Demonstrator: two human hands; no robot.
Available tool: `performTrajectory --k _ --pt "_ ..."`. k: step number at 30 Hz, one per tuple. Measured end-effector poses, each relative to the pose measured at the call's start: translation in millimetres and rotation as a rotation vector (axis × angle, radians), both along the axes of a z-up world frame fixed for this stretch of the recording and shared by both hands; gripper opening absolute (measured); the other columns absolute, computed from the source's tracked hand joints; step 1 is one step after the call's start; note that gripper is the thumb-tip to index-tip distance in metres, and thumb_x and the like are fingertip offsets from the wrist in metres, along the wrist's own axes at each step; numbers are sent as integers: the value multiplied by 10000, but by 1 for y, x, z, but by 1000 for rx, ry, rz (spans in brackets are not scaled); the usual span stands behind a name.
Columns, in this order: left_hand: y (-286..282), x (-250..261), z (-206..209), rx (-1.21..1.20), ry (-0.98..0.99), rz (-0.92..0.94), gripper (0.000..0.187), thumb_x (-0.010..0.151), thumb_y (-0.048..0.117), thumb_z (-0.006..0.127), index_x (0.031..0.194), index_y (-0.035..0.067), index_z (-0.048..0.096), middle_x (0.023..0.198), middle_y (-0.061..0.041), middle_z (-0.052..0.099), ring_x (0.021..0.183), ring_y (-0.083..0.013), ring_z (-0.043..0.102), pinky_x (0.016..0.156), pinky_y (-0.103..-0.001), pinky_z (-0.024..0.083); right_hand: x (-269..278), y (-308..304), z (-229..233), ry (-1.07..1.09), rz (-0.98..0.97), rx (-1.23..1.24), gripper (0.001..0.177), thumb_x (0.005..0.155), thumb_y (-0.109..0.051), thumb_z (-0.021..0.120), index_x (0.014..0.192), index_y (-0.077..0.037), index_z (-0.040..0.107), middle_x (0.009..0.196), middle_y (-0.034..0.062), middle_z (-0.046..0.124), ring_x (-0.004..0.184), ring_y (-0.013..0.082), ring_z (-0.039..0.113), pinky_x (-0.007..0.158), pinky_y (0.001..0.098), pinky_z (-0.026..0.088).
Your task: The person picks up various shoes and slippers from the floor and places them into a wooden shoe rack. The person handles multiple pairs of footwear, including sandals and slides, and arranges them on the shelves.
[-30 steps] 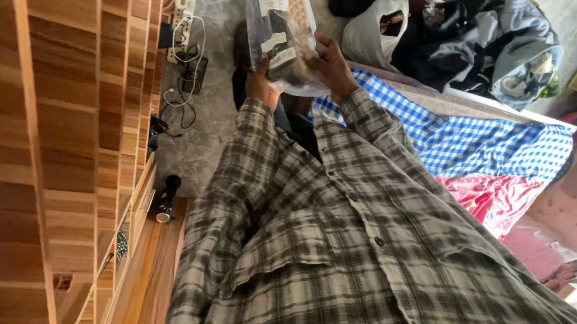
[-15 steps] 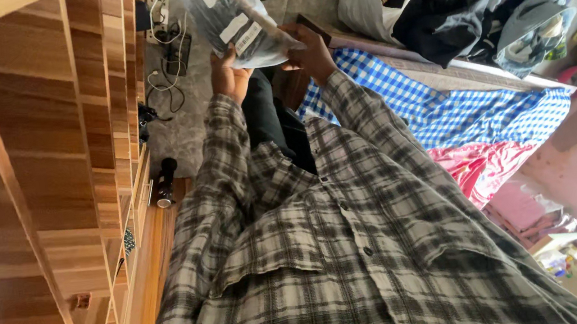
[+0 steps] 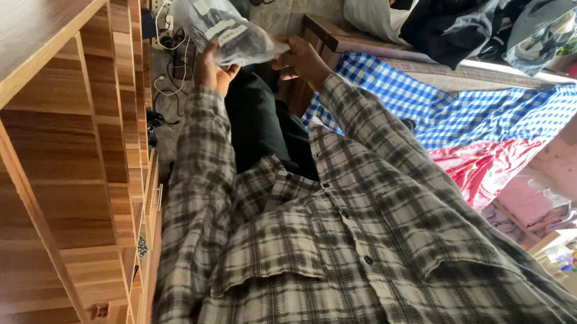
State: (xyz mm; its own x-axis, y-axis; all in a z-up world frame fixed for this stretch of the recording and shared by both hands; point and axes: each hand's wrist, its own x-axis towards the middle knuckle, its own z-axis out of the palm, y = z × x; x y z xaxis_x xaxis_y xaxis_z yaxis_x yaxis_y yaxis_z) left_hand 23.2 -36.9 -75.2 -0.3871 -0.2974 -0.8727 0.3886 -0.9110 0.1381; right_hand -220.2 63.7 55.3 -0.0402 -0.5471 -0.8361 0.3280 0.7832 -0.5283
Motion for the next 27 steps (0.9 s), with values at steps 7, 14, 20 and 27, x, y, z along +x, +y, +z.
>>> performTrajectory --k 7,14,20,27 --pt "-14 -27 -37 49 -230 -46 625 837 328 834 1334 100 532 1207 -143 646 1005 -358 653 732 -514 564 0 -14 -5 3 -41 65 667 955 -229 696 1526 -95 378 1118 44 655 919 162 701 723 326 600" --pt "-49 -69 -74 -94 -556 -225 751 827 327 890 1410 146 451 1265 -69 570 1007 -303 645 728 -510 602 -18 25 -34 -3 -106 96 594 985 -238 686 1503 -95 433 1141 44 658 938 153 695 751 344 608" --pt "-84 -78 -107 -689 -1015 -688 429 847 305 902 907 -50 669 847 -162 711 763 -295 657 746 -432 553 -26 56 -38 -53 -203 155 605 971 -224 700 1494 -106 420 1137 57 676 945 188 702 766 358 606" --pt "-108 -93 -145 -783 -1059 -741 240 929 213 649 1067 37 738 937 -143 758 793 -257 761 772 -402 651 -24 60 -42 -122 -289 156 522 1008 -263 670 1451 -67 475 1113 93 700 972 202 711 777 370 607"
